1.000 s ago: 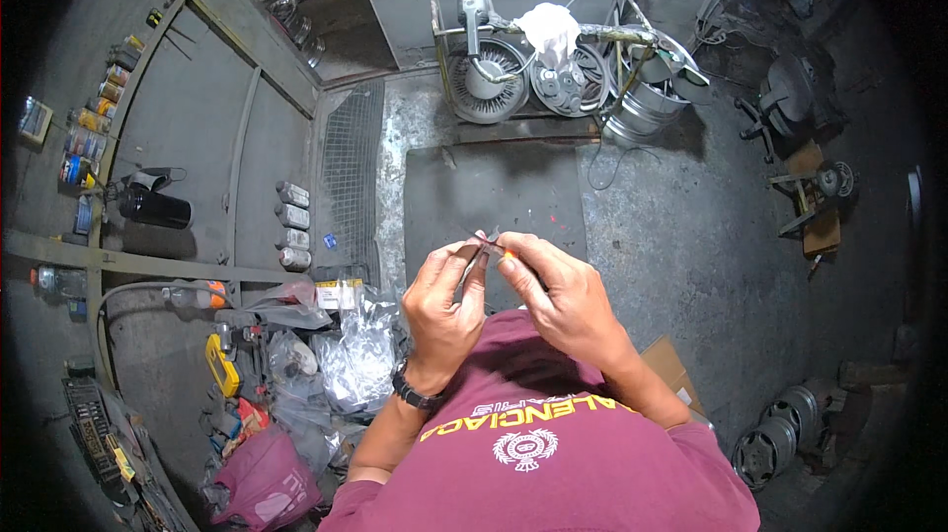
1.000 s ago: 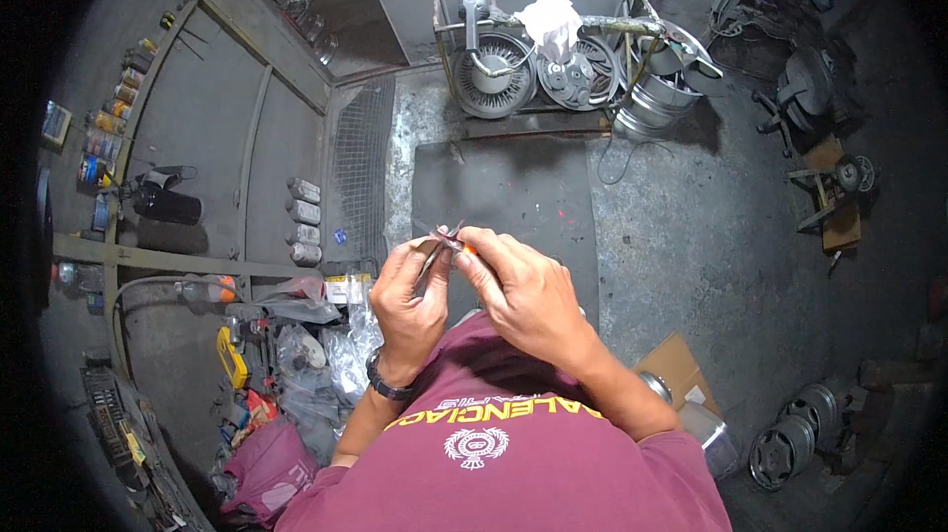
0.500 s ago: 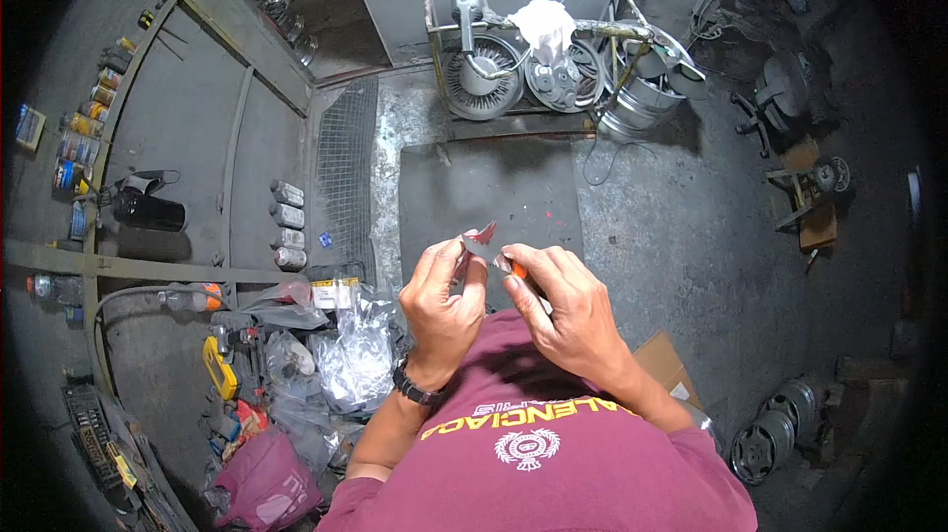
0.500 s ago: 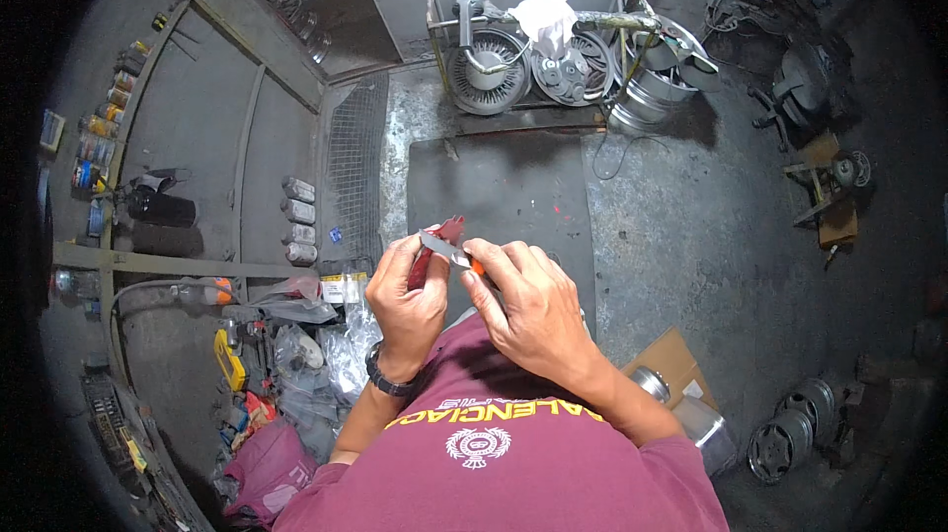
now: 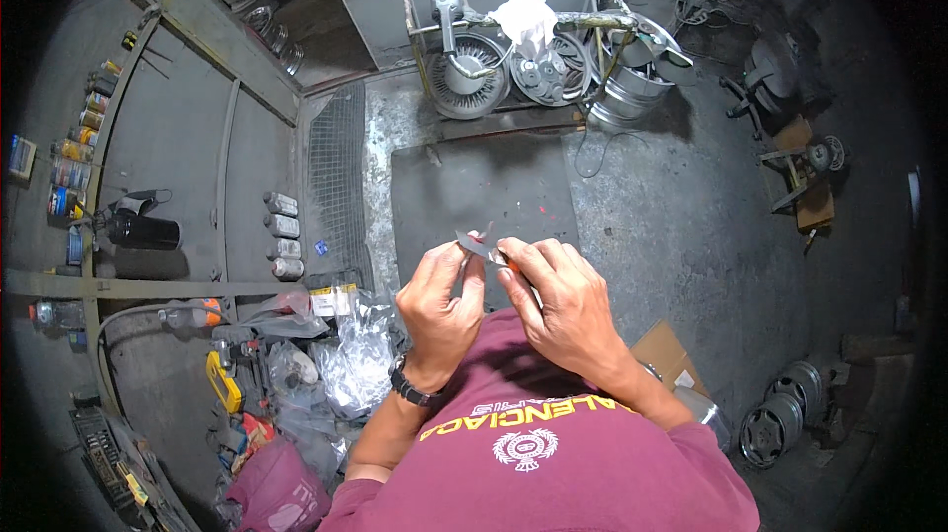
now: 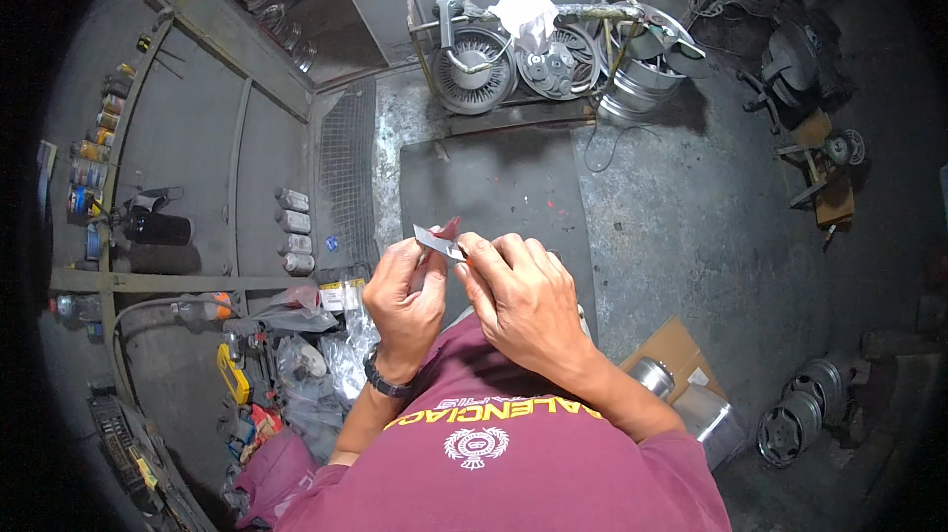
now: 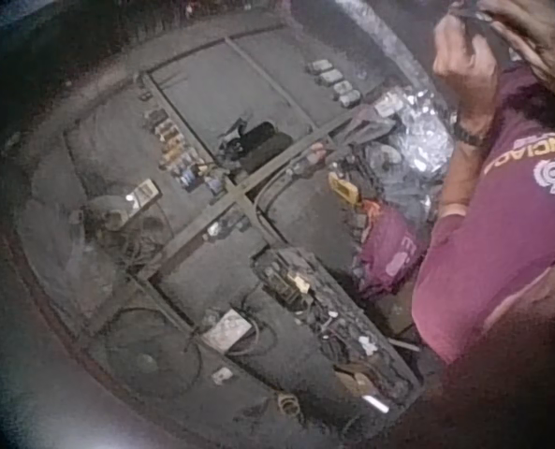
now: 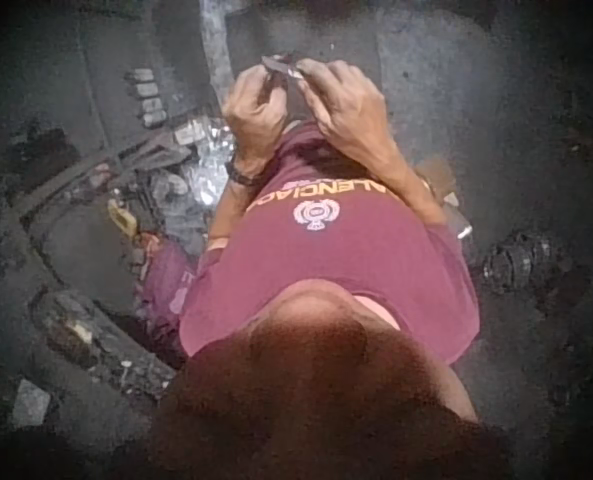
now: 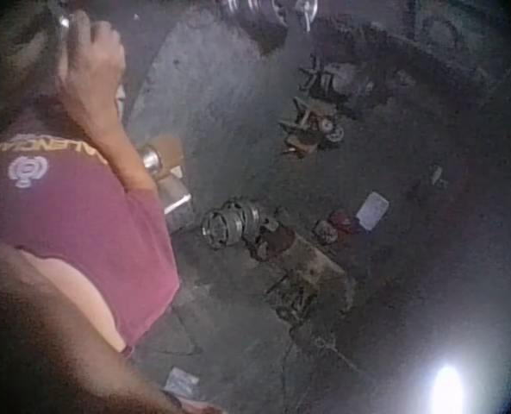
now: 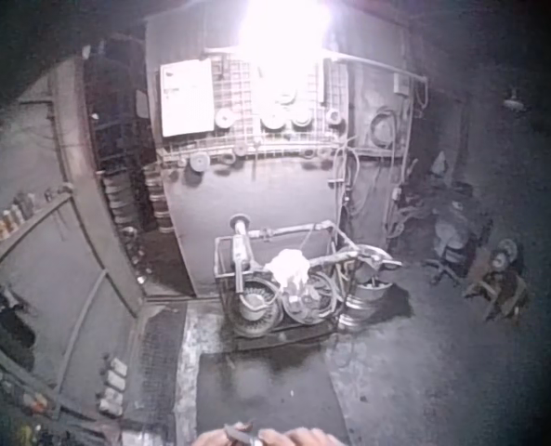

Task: The person uses a utility knife to trim the edges of a small red circular component and a dark circular part in a workshop.

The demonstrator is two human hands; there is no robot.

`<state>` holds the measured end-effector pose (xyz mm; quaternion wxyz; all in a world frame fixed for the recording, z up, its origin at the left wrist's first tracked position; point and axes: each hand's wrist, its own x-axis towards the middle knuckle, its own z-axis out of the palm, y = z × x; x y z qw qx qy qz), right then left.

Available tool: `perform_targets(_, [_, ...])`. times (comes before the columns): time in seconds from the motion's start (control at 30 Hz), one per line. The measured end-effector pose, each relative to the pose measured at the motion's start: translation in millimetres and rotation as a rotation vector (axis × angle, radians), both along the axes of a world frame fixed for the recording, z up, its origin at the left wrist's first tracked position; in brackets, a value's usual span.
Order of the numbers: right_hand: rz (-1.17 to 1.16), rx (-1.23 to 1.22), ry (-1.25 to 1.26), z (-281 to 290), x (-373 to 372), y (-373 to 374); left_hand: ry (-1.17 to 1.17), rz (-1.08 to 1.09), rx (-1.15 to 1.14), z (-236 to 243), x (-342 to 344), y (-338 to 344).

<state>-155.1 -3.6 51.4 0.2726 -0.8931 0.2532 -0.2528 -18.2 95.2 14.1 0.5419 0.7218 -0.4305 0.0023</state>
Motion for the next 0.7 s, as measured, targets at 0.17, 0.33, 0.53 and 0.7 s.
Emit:
perform_targets(0.17, [0.003, 0.002, -0.015, -3, 3, -8, -0.038, -0.036, 0.049, -3, -4, -1])
perform_targets(0.33, [0.001, 0.045, -0.016, 0, -4, -15, -0.001, -0.007, 0.001, -2, -4, -13])
perform_targets(0.53, [-0.026, 0.045, -0.006, -2, -6, -34, -0.048, -0.061, 0.019, -7, -10, -30])
perform_targets(0.7, [-0.036, 0.086, 0.019, 3, -17, -53, 0.053, -0.047, 0.0, -9, -16, -54])
